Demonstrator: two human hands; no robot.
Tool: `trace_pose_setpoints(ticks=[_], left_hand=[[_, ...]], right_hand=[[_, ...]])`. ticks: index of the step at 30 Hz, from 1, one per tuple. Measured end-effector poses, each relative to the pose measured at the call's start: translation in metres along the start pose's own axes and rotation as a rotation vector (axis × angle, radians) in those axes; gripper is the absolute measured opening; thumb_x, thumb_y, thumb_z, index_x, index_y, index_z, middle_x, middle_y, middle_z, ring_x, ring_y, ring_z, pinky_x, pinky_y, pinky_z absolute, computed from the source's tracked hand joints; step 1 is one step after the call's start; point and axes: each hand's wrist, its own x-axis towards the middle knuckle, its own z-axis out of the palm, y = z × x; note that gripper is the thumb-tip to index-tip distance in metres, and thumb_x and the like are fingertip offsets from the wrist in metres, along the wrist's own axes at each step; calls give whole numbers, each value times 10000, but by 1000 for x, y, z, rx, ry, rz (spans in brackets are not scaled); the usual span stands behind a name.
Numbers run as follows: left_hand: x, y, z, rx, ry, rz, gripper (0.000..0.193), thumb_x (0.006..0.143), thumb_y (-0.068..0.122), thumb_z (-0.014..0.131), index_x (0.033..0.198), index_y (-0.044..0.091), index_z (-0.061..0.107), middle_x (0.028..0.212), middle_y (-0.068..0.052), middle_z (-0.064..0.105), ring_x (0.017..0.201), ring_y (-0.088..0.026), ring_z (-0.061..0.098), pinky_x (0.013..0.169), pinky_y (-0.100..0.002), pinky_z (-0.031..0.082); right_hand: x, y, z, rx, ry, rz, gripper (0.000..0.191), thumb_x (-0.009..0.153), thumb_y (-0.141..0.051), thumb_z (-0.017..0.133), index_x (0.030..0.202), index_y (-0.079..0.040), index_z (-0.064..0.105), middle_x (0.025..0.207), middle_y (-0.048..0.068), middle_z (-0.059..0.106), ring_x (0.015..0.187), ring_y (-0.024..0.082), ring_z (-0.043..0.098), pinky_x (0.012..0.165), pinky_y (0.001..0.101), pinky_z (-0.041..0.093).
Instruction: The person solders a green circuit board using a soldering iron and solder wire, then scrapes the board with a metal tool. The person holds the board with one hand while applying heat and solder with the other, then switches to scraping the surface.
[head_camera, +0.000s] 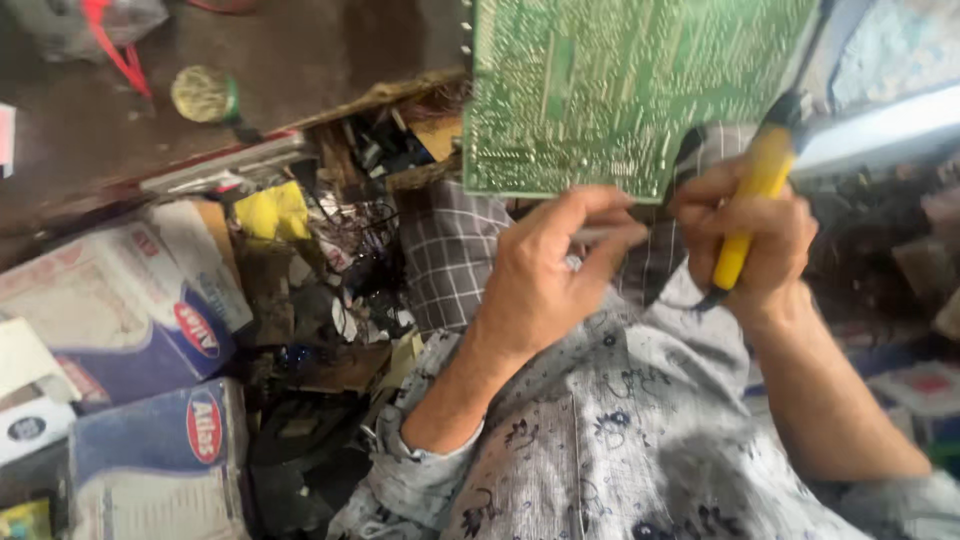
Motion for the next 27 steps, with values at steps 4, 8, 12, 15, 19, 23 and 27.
trace_pose_setpoints(ticks=[4,8,12,15,19,23,27], left_hand=[[-17,-14,-19,-97,132,-341,240,979,49,719,1193,-41,657,1016,-164,722,812,-243,672,678,-363,578],[-13,-30,-35,-353,223,-279,252,1033,123,654,1238,-22,626,1097,-90,722,988,-129,731,876,-288,640],[-10,-38,-30,-229,303,-284,284,972,112,728,1194,-53,664,1057,-142,768,951,-151,750,823,-284,643],[-3,-45,-20,-256,340,-208,296,965,101,738,1207,-56,669,1117,-165,757,1030,-177,753,875,-297,660],[-4,-50,-11,-265,342,-244,325,1037,120,668,1310,-51,633,1175,-171,761,1080,-193,758,928,-294,640],[-2,-57,-10,-259,352,-238,345,1033,161,680,1299,-55,642,1189,-191,755,1091,-211,768,935,-311,675],[0,-62,-11,-286,365,-226,380,1050,189,669,1327,-66,617,1214,-202,743,1129,-222,757,969,-324,672]], right_hand=[[-10,-9,7,-138,59,44,252,1167,-238,601,1184,-62,421,1012,178,710,804,198,656,657,304,505],[-9,-15,16,-103,172,-12,579,1054,-615,438,1274,-80,437,805,152,678,639,212,680,554,268,527],[-28,-28,12,-214,276,111,852,959,-793,296,1391,-62,369,772,133,655,589,179,651,512,246,516],[-40,-27,4,-78,330,163,914,910,-840,293,1429,-91,351,832,158,633,639,220,660,532,262,520],[-50,-31,-4,29,327,259,934,888,-849,338,1418,-84,420,917,184,609,664,233,635,547,265,510],[-48,-31,-9,-2,271,250,710,1033,-674,491,1316,-29,572,954,162,599,714,227,644,605,267,542],[-37,-23,-15,-242,92,77,321,1042,-225,666,1198,55,653,953,219,712,721,247,711,628,299,561]])
